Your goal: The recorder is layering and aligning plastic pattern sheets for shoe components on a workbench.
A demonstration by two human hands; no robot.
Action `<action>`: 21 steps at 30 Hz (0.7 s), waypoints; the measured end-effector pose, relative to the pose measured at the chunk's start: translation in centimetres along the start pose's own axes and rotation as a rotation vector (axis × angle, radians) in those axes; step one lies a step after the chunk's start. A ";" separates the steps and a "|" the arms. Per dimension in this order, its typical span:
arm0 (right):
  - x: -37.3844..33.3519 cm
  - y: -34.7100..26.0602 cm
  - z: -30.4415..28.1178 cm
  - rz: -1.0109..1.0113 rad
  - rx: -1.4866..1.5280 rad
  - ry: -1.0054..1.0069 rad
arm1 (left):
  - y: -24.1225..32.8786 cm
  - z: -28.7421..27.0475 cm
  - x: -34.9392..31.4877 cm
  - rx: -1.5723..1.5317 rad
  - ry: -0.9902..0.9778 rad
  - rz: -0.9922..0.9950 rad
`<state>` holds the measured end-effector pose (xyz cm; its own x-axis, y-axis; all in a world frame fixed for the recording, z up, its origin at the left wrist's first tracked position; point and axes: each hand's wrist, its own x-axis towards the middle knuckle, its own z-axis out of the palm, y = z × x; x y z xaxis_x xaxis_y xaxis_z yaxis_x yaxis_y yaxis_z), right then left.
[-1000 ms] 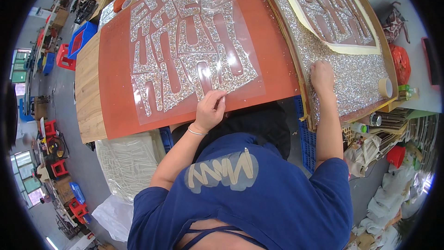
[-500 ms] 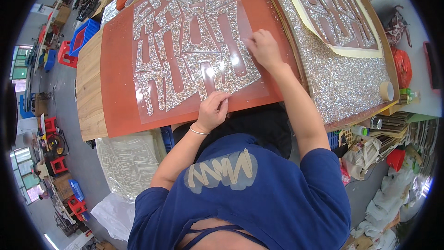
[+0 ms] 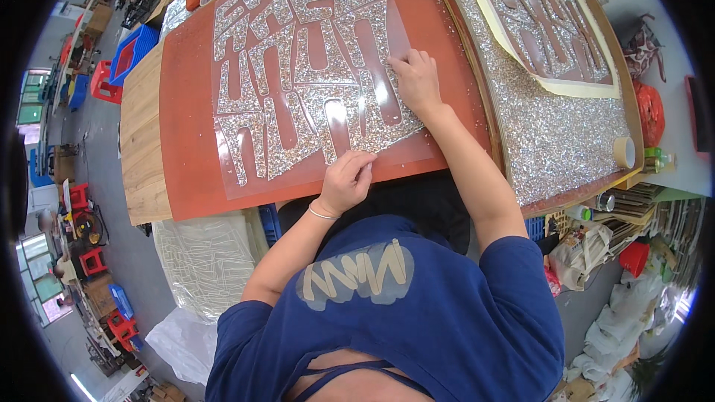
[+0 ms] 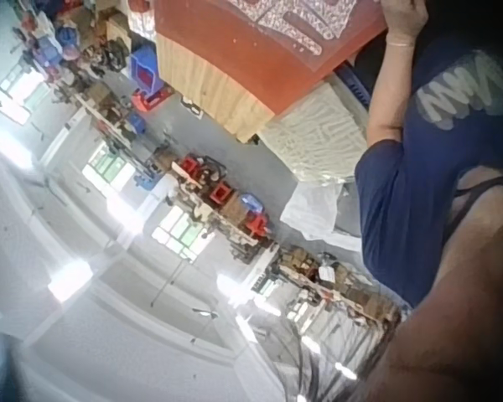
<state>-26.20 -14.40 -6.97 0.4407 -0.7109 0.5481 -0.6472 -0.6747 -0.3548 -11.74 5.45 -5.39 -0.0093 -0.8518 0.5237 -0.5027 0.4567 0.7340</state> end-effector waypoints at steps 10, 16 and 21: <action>-1.9 -1.4 1.2 0.162 -0.031 0.034 | 0.0 -0.1 0.1 0.002 -0.020 -0.001; -1.9 -2.0 0.5 0.093 -0.103 0.010 | 0.2 -0.3 0.2 -0.003 -0.023 -0.012; -1.8 -1.8 0.5 0.091 -0.097 -0.016 | 0.3 -0.4 0.3 -0.009 -0.032 -0.015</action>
<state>-25.52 -11.96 -7.68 0.3874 -0.7717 0.5044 -0.7414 -0.5859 -0.3272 -11.56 5.43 -4.86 -0.0298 -0.8663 0.4986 -0.4950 0.4462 0.7456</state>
